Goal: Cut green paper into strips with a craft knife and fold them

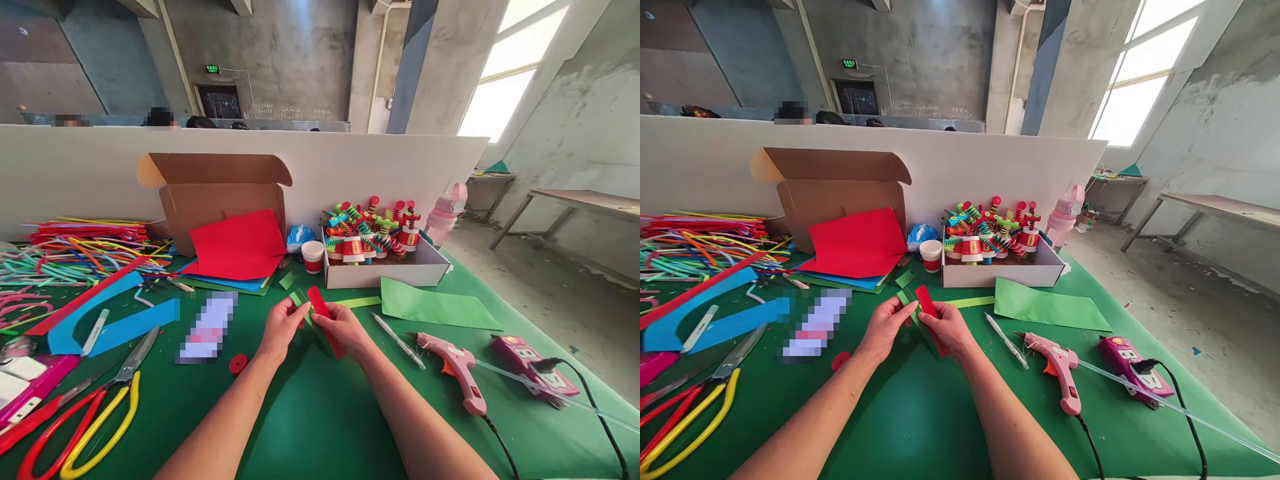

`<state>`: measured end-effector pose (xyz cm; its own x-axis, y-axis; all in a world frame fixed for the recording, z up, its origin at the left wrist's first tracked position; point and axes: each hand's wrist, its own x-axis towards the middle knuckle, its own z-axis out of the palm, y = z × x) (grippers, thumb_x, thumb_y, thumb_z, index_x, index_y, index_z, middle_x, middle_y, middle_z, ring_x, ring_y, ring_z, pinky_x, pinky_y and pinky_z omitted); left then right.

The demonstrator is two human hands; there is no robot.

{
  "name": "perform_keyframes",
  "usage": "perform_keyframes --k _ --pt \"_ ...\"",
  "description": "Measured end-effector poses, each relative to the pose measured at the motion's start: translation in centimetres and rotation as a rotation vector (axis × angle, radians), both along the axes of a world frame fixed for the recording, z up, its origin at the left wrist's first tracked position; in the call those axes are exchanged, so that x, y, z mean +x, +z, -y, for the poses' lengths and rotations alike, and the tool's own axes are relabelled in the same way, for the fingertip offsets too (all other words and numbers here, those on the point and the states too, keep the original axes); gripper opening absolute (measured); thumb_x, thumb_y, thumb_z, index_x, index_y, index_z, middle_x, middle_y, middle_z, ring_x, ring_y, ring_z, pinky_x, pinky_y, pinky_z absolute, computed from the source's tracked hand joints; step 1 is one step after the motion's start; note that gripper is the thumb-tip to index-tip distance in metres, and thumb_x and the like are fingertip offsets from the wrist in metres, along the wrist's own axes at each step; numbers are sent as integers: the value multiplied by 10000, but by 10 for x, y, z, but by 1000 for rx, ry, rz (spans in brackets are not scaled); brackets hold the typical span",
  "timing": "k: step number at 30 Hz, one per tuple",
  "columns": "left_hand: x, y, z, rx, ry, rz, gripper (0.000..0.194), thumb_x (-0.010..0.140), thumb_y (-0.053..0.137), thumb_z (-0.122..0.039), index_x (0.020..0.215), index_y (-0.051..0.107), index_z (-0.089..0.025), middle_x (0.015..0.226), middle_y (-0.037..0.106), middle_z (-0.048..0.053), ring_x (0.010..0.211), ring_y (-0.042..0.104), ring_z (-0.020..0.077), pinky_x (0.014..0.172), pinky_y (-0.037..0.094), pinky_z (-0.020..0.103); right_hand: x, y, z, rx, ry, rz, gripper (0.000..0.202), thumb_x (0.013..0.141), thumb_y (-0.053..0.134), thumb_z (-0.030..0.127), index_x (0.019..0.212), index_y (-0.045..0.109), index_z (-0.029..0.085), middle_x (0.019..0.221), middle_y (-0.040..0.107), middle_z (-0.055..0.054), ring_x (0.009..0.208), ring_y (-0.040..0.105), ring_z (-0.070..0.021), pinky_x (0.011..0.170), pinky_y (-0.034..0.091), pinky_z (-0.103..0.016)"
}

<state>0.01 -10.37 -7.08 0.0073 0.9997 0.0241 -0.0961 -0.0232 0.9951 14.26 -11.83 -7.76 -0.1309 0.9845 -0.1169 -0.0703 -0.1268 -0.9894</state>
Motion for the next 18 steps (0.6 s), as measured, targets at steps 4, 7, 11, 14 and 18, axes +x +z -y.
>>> perform_keyframes --k 4,7,11,14,18 --pt "-2 -3 -2 -13 31 9 476 532 798 -592 619 555 -192 512 492 -64 506 442 100 526 372 235 3 1 0 -38 47 54 434 579 802 531 706 600 169 566 461 61 521 343 -75 506 221 -243" --pt "-4 -2 -3 -11 31 22 491 589 758 -636 649 557 -192 525 483 -66 516 434 94 535 363 228 6 4 0 -47 77 81 431 566 812 524 690 587 177 553 454 67 507 335 -72 494 208 -239" --pt "-3 0 0 -29 -56 31 516 586 760 -653 731 596 -186 610 566 -38 554 483 108 547 408 233 7 5 0 -36 51 78 448 559 792 553 689 590 174 554 466 67 500 338 -67 478 208 -233" --pt "-1 -2 1 -33 -90 23 519 532 807 -614 696 583 -176 626 591 -17 578 516 122 553 429 240 4 3 0 -53 72 60 478 533 803 545 761 641 158 613 547 44 524 395 -75 486 257 -226" --pt "-2 -8 -3 4 -37 -5 505 605 747 -641 707 569 -179 581 540 -37 534 484 108 528 414 234 2 2 0 -49 81 64 445 521 830 507 727 641 161 606 557 42 540 425 -82 495 293 -221"
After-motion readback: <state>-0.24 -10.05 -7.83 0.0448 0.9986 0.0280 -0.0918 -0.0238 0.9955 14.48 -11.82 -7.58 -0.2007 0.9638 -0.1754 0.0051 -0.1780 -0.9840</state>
